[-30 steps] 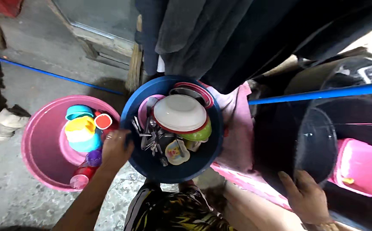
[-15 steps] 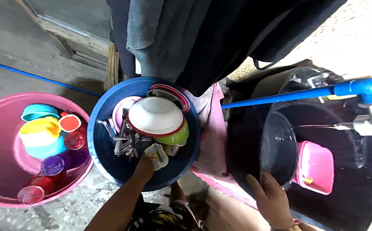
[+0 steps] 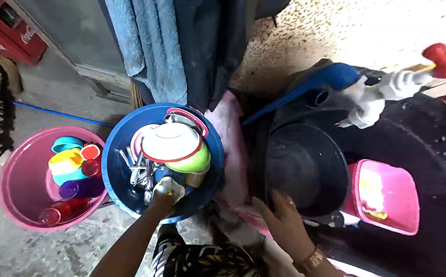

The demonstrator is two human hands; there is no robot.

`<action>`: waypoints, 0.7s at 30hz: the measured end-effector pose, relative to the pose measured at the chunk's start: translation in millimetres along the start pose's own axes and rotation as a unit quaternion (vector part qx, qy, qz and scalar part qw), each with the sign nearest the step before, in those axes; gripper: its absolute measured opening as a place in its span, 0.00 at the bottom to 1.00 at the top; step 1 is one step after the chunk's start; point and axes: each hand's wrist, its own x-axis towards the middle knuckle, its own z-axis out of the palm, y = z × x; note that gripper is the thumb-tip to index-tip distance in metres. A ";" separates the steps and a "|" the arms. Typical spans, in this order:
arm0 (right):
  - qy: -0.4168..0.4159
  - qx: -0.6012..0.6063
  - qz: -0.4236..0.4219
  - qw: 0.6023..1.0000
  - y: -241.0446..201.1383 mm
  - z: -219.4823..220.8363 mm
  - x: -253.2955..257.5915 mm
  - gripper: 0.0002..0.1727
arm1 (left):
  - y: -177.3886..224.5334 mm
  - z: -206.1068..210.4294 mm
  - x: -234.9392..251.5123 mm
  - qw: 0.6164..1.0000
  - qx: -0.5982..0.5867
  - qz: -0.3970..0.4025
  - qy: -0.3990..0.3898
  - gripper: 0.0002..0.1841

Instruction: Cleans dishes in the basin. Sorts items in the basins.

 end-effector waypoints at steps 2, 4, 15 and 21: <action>-0.010 0.045 0.006 0.999 3.5 -0.7 0.5 0.35 | 8.3 -1.6 -9.0 1.000 0.008 -0.010 0.024 0.19; -0.029 0.125 0.027 0.991 7.9 -2.8 1.6 0.36 | 8.6 -8.7 -25.2 0.998 -0.023 -0.012 0.058 0.20; -0.153 0.432 0.055 0.887 16.9 -52.4 23.7 0.27 | 83.2 -116.4 -196.4 0.913 -0.056 0.224 0.336 0.14; -0.275 0.597 0.079 0.749 25.3 -92.7 32.9 0.33 | 210.2 -153.8 -200.5 0.789 0.142 0.369 0.469 0.18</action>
